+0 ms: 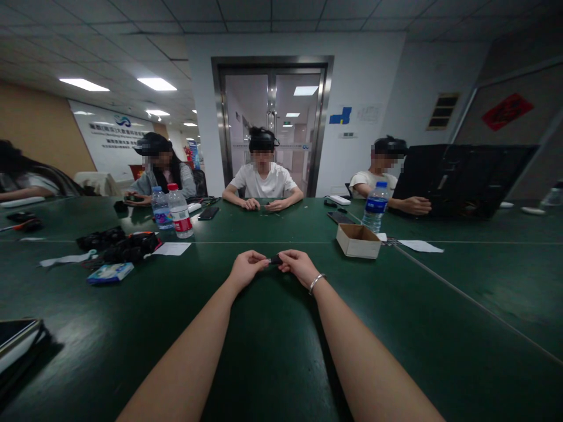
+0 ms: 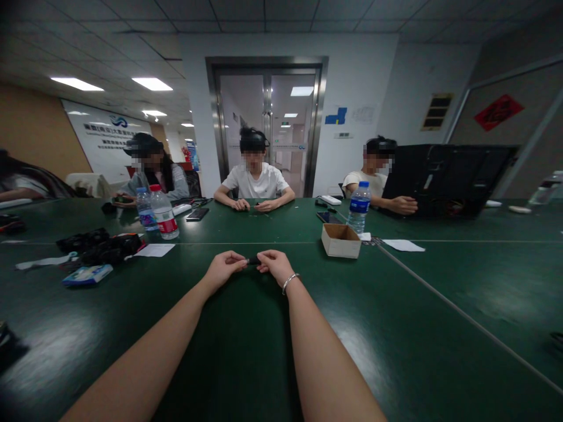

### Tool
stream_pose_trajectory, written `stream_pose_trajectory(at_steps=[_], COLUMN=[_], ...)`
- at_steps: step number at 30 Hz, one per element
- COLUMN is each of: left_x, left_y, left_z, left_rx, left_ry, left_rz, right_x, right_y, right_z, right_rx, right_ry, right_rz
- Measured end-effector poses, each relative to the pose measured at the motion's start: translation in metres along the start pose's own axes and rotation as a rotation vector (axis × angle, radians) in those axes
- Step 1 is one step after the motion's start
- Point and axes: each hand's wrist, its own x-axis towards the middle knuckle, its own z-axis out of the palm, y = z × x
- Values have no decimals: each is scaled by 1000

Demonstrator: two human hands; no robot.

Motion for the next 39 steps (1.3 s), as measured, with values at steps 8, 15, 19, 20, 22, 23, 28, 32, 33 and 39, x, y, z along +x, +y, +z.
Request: stream_pose_trajectory(at_steps=[8, 15, 19, 20, 22, 23, 28, 32, 33, 39], left_x=[3, -2, 0, 1, 3, 3, 1, 0, 0, 7], left_y=[-7, 1, 0, -1, -3, -3, -2, 0, 0, -4], left_z=[-2, 0, 0, 0, 1, 1, 1, 0, 0, 5], left_rx=[3, -7, -23, -21, -12, 3, 183, 130, 102, 203], left_ry=[-22, -16, -13, 1, 31, 38, -25, -34, -17, 31], left_rz=[14, 135, 181, 171, 92, 37, -28, 157, 159, -138], right_x=[-4, -5, -4, -4, -4, -4, -5, -6, -6, -5], right_y=[-4, -6, -6, -6, -6, -6, -7, -8, -8, -9], right_z=[2, 3, 4, 4, 4, 4, 4, 4, 4, 5], right_rx=[22, 48, 56, 63, 77, 81, 80, 80, 78, 68], right_ry=[-11, 4, 12, 15, 21, 22, 8, 3, 2, 9], right_rz=[10, 28, 38, 39, 40, 39, 43, 47, 47, 46])
